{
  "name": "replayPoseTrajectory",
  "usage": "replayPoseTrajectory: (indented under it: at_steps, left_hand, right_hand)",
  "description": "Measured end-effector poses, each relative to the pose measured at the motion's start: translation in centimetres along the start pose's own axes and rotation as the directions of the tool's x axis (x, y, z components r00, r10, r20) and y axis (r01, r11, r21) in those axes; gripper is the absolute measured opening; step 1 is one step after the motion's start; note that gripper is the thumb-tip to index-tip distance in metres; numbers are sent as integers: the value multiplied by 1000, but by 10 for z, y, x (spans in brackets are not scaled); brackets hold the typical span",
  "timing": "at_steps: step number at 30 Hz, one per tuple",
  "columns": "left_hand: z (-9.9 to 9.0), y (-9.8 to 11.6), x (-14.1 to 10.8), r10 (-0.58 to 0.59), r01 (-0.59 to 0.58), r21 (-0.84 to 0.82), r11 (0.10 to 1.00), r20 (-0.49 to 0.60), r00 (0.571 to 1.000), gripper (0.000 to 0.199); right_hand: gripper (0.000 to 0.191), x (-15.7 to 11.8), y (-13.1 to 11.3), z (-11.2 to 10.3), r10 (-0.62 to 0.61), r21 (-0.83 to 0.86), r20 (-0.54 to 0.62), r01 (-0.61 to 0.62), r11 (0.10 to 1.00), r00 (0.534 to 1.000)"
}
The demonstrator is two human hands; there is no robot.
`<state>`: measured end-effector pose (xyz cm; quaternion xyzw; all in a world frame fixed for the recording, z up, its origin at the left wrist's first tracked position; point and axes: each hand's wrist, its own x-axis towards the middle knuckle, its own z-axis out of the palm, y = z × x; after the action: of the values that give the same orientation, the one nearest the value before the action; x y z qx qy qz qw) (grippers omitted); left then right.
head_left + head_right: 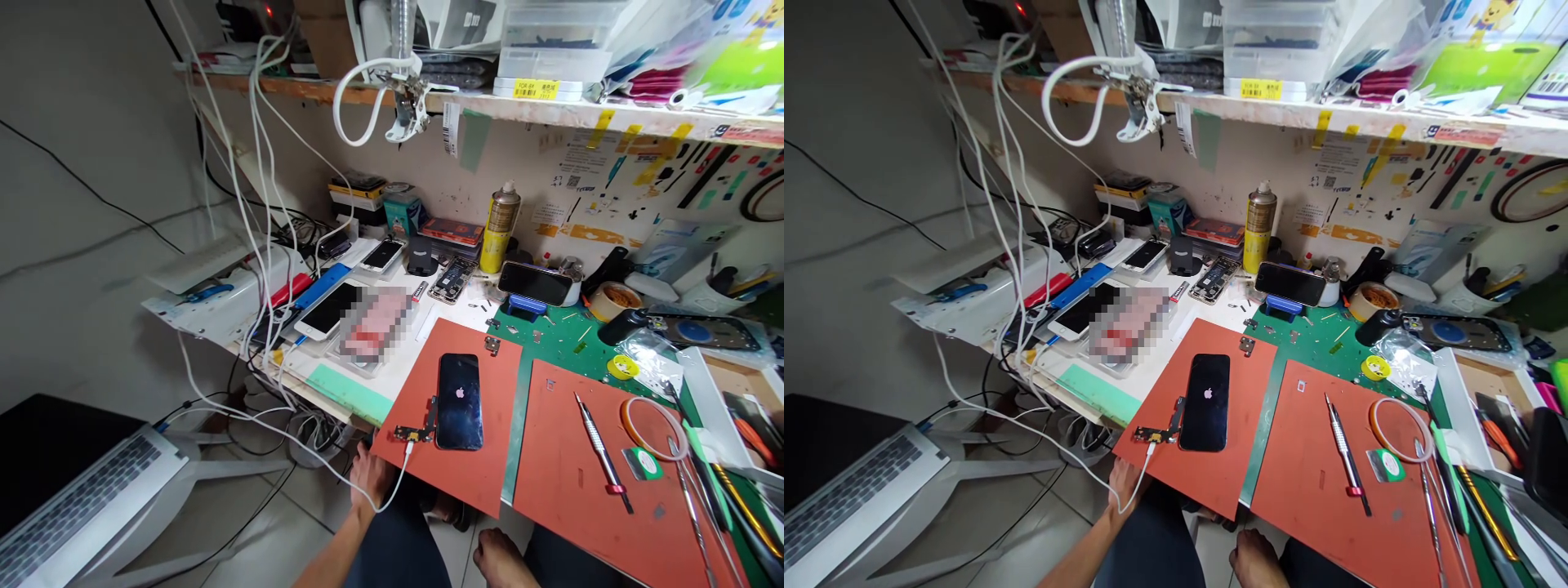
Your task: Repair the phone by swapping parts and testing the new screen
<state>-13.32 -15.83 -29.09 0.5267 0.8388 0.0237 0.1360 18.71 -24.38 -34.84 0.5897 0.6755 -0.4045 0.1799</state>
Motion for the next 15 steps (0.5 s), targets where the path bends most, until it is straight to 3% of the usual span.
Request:
replayPoseTrajectory:
  at_steps: [15]
  left_hand:
    - [-7,5,-2,-61,60,11,998,79,995,62]
  right_hand:
    - [28,7,4,5,-21,2,-27,21,1000,999]
